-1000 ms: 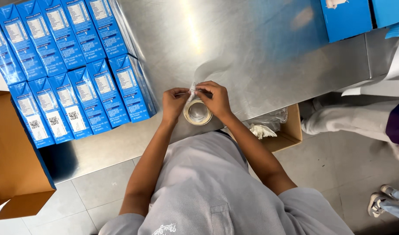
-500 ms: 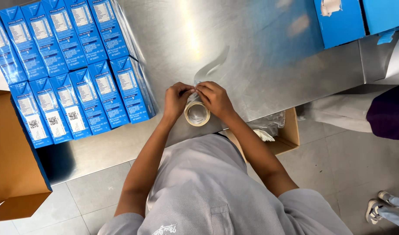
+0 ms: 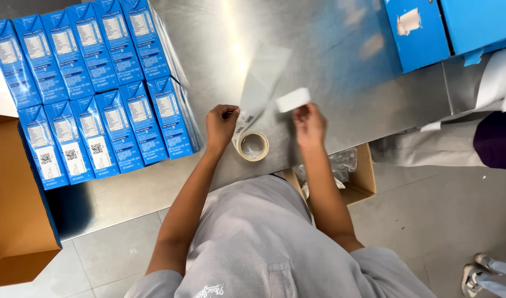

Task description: The person takes blue milk cartons out of a cardboard box and arranges them in rows on a stainless steel table. They then peel white QR-code labels from a backing strip and press a label onto the back of each carton, working through the cartons one at a time.

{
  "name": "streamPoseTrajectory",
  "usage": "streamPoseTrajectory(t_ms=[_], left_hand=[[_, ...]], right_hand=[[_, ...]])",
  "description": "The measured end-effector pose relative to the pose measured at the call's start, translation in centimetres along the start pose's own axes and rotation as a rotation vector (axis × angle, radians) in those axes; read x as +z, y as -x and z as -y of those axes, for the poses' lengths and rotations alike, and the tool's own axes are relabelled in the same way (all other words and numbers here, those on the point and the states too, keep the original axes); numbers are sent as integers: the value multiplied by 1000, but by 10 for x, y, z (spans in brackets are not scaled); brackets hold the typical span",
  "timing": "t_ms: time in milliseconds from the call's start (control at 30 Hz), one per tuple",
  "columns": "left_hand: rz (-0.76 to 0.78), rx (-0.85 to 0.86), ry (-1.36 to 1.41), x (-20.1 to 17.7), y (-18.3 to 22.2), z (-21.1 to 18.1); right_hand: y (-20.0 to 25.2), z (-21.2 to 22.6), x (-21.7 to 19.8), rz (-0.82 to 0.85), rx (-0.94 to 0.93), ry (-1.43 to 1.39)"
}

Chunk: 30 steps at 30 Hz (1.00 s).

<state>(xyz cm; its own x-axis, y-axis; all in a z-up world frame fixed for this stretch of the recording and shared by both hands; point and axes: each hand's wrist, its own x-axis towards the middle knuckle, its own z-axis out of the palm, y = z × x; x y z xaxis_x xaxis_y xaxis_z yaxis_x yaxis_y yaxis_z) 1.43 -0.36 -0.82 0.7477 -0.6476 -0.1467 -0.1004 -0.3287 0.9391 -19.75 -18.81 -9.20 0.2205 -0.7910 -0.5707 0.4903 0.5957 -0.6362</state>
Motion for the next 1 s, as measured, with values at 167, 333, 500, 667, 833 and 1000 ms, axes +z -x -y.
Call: streamPoseTrajectory(t_ms=[167,333,500,667,833,1000], left_hand=[[-73,234,-108,-16,13,-54],[90,-34,289,-58,37,-99],[-41,-83,523,-125,62,-57],[-188,-215,640,-188,99,-21],[-296,-281,771,-236,125,4],[-224,-309,764,-270,137,23]], right_hand=[[107,52,88,-65,-461,152],[201,26,160,374,-1263,893],[241,-32,184,885,-1471,1169],[256,-99,192,1021,-928,1039],[251,-162,201,992,-164,824],[246,-208,218,846,-68,877]])
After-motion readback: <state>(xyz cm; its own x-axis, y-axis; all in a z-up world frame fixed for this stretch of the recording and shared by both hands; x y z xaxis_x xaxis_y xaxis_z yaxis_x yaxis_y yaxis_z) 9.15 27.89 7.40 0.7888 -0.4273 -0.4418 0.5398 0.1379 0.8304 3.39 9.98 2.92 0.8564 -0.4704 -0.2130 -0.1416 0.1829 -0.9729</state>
